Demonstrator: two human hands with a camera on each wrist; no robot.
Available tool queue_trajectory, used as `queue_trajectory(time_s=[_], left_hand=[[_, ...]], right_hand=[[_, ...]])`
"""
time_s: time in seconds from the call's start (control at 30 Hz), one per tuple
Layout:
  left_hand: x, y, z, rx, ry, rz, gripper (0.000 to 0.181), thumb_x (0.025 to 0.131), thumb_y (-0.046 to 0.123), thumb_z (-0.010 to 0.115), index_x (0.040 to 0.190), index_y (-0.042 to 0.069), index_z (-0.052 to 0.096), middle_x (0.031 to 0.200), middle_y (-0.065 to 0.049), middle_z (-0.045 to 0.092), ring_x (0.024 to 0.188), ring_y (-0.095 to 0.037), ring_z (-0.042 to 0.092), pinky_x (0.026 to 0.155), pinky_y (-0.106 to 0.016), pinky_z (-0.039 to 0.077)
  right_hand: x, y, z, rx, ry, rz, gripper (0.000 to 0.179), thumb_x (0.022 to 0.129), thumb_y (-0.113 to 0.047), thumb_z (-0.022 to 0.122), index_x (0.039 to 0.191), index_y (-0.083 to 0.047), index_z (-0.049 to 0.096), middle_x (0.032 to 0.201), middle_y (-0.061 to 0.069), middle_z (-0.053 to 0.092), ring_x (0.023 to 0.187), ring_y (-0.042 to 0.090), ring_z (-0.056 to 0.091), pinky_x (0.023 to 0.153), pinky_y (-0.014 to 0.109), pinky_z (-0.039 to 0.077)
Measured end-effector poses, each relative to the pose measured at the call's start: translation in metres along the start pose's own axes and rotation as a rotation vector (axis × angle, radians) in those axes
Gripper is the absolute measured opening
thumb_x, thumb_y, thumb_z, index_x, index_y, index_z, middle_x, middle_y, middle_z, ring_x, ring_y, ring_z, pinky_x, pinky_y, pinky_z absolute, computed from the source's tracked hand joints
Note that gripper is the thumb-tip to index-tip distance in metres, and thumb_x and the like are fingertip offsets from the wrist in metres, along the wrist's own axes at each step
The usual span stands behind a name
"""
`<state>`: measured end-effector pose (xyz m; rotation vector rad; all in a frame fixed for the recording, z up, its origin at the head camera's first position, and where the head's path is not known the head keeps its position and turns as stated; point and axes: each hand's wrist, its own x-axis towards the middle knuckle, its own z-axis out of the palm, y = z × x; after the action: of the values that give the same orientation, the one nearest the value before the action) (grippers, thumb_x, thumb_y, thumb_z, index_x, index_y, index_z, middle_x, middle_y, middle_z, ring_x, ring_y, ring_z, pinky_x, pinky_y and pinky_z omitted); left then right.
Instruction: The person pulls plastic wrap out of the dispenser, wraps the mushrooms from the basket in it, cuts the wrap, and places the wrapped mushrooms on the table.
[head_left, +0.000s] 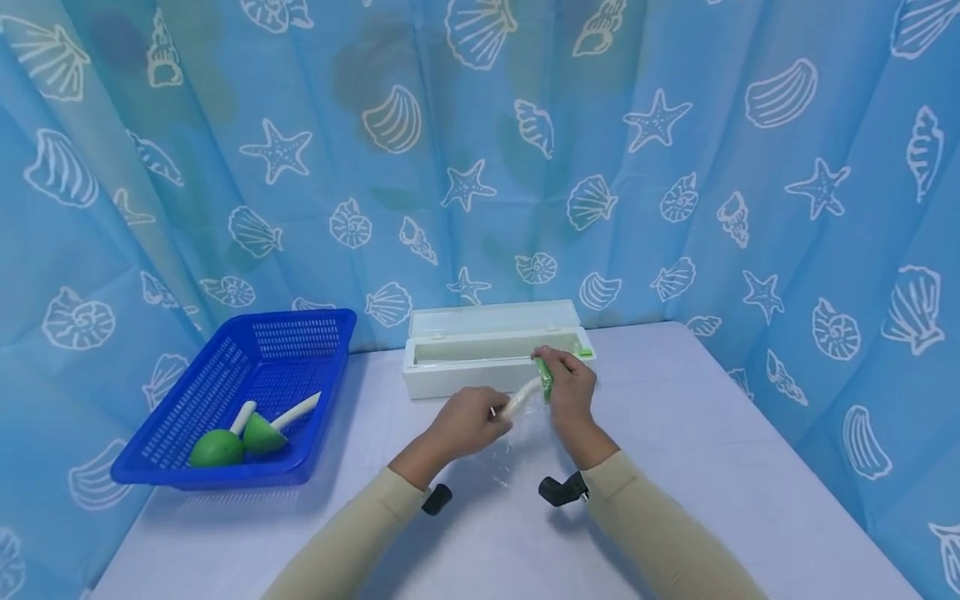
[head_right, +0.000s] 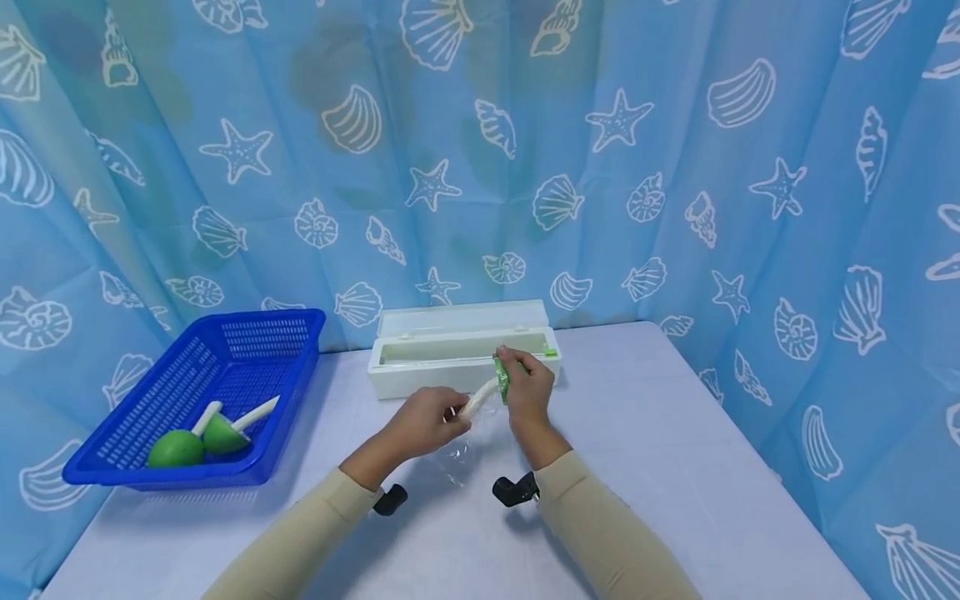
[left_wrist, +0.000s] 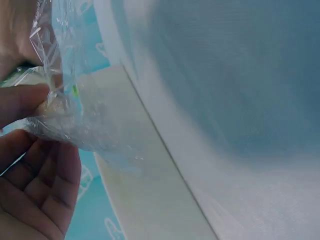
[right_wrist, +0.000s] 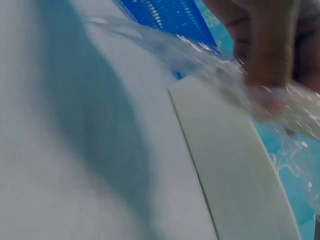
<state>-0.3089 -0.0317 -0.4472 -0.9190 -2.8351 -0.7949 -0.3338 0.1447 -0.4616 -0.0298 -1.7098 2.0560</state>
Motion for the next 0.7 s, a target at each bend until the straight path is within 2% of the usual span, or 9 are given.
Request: queue_trajectory(time_s=[0.07, 0.17, 0.23, 0.3, 0.37, 0.43, 0.5, 0.6, 0.7], left_hand=[[-0.002, 0.002, 0.002, 0.083, 0.02, 0.026, 0.018, 0.085, 0.019, 0.07, 0.101, 0.012, 0.073, 0.074, 0.011, 0.06, 0.06, -0.004, 0.052, 0.054, -0.02, 0.045], [-0.006, 0.005, 0.005, 0.293, 0.087, 0.138, 0.021, 0.083, 0.021, 0.07, 0.101, 0.012, 0.069, 0.079, 0.008, 0.061, 0.065, -0.005, 0.053, 0.058, -0.02, 0.047], [-0.009, 0.008, 0.007, 0.428, 0.15, 0.215, 0.027, 0.082, 0.025, 0.071, 0.105, 0.011, 0.066, 0.084, 0.005, 0.061, 0.07, -0.007, 0.055, 0.061, -0.021, 0.049], [-0.011, 0.01, 0.008, 0.512, 0.196, 0.254, 0.039, 0.082, 0.035, 0.072, 0.111, 0.01, 0.063, 0.089, 0.002, 0.062, 0.073, -0.009, 0.056, 0.063, -0.023, 0.051], [-0.012, 0.011, 0.009, 0.526, 0.201, 0.236, 0.051, 0.082, 0.043, 0.073, 0.117, 0.01, 0.058, 0.09, 0.001, 0.061, 0.073, -0.01, 0.056, 0.062, -0.023, 0.051], [-0.013, 0.01, 0.01, 0.532, 0.2, 0.186, 0.058, 0.081, 0.043, 0.075, 0.123, 0.009, 0.052, 0.092, 0.0, 0.06, 0.073, -0.011, 0.057, 0.061, -0.024, 0.051], [-0.013, 0.008, 0.009, 0.541, 0.222, 0.129, 0.055, 0.081, 0.034, 0.076, 0.122, 0.009, 0.049, 0.091, -0.001, 0.059, 0.072, -0.012, 0.057, 0.058, -0.024, 0.051], [-0.013, 0.003, 0.007, 0.554, 0.306, 0.066, 0.045, 0.078, 0.018, 0.077, 0.113, 0.008, 0.051, 0.089, -0.002, 0.058, 0.068, -0.013, 0.058, 0.052, -0.024, 0.049], [-0.012, -0.002, 0.003, 0.46, 0.364, -0.027, 0.037, 0.077, 0.018, 0.078, 0.106, 0.008, 0.057, 0.086, -0.002, 0.06, 0.061, -0.011, 0.057, 0.047, -0.022, 0.045]], right_hand=[[0.003, 0.001, -0.003, -0.017, -0.01, 0.057, 0.029, 0.093, -0.024, 0.067, 0.097, 0.005, 0.071, 0.102, 0.015, 0.07, 0.094, 0.019, 0.065, 0.079, 0.026, 0.053], [0.009, 0.001, -0.008, -0.061, -0.023, 0.139, 0.027, 0.094, -0.025, 0.065, 0.092, 0.002, 0.072, 0.097, 0.011, 0.068, 0.088, 0.02, 0.065, 0.073, 0.027, 0.055], [0.012, -0.001, -0.01, -0.079, -0.026, 0.165, 0.028, 0.094, -0.025, 0.064, 0.091, 0.001, 0.072, 0.094, 0.011, 0.067, 0.086, 0.021, 0.064, 0.072, 0.028, 0.055], [0.014, -0.005, -0.011, -0.08, -0.03, 0.161, 0.03, 0.095, -0.026, 0.062, 0.092, 0.002, 0.072, 0.095, 0.011, 0.067, 0.086, 0.022, 0.064, 0.072, 0.028, 0.055], [0.016, -0.01, -0.01, -0.058, -0.027, 0.152, 0.032, 0.096, -0.028, 0.062, 0.094, 0.003, 0.071, 0.094, 0.011, 0.067, 0.086, 0.021, 0.065, 0.073, 0.028, 0.055], [0.016, -0.014, -0.008, -0.005, -0.028, 0.152, 0.032, 0.096, -0.026, 0.062, 0.095, 0.005, 0.07, 0.093, 0.013, 0.067, 0.085, 0.023, 0.066, 0.074, 0.03, 0.056], [0.015, -0.018, -0.008, 0.012, -0.052, 0.167, 0.031, 0.096, -0.024, 0.061, 0.095, 0.005, 0.069, 0.091, 0.013, 0.067, 0.083, 0.023, 0.068, 0.075, 0.032, 0.056], [0.015, -0.021, -0.009, -0.013, -0.097, 0.208, 0.028, 0.096, -0.022, 0.06, 0.096, 0.005, 0.068, 0.091, 0.013, 0.067, 0.081, 0.023, 0.069, 0.075, 0.033, 0.056], [0.015, -0.022, -0.015, -0.097, -0.131, 0.231, 0.028, 0.097, -0.024, 0.06, 0.097, 0.003, 0.068, 0.092, 0.011, 0.067, 0.082, 0.021, 0.068, 0.073, 0.031, 0.056]])
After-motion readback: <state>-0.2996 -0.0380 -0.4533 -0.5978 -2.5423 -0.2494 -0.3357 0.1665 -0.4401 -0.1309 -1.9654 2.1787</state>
